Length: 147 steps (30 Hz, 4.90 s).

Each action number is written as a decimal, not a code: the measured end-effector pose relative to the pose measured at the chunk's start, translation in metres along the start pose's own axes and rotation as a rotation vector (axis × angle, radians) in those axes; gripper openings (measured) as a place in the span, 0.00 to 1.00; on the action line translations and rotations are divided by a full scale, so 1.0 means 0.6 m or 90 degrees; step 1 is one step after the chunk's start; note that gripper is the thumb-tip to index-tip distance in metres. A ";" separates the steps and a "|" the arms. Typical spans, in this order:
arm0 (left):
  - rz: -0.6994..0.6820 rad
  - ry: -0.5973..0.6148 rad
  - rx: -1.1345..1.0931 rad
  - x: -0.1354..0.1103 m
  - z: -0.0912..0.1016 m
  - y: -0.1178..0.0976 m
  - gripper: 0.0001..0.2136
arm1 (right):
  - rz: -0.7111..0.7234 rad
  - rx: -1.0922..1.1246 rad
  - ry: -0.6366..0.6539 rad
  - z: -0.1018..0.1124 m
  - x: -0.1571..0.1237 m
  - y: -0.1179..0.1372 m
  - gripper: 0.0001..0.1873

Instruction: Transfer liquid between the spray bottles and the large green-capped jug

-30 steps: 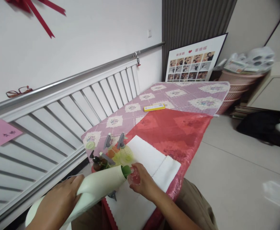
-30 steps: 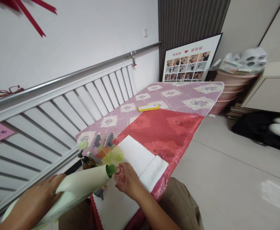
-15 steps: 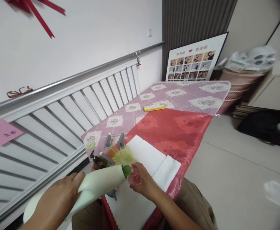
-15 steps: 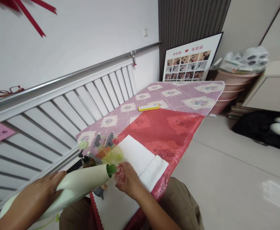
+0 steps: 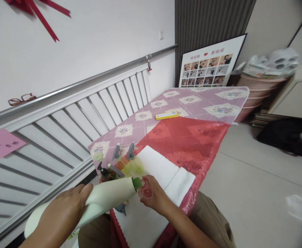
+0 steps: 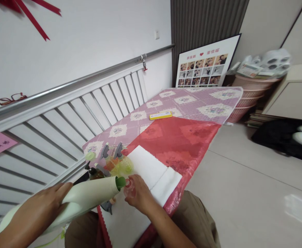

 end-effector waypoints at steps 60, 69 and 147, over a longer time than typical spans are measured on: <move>0.001 -0.006 -0.008 -0.001 0.011 -0.005 0.15 | -0.002 0.006 -0.001 0.004 0.003 0.004 0.36; 0.007 0.006 -0.011 -0.003 0.013 -0.006 0.14 | 0.005 0.011 -0.020 0.001 0.001 0.000 0.36; 0.001 0.009 0.009 -0.004 0.021 -0.010 0.12 | 0.003 0.016 -0.010 0.003 0.001 0.001 0.36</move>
Point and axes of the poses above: each hand's wrist, its own x-axis towards the middle knuckle, its own z-axis out of the back of the hand, y = z × x, the point moved 3 cm from there along x, towards the middle knuckle, and after that the axes turned 15 degrees about z, right-handed, at the moved point
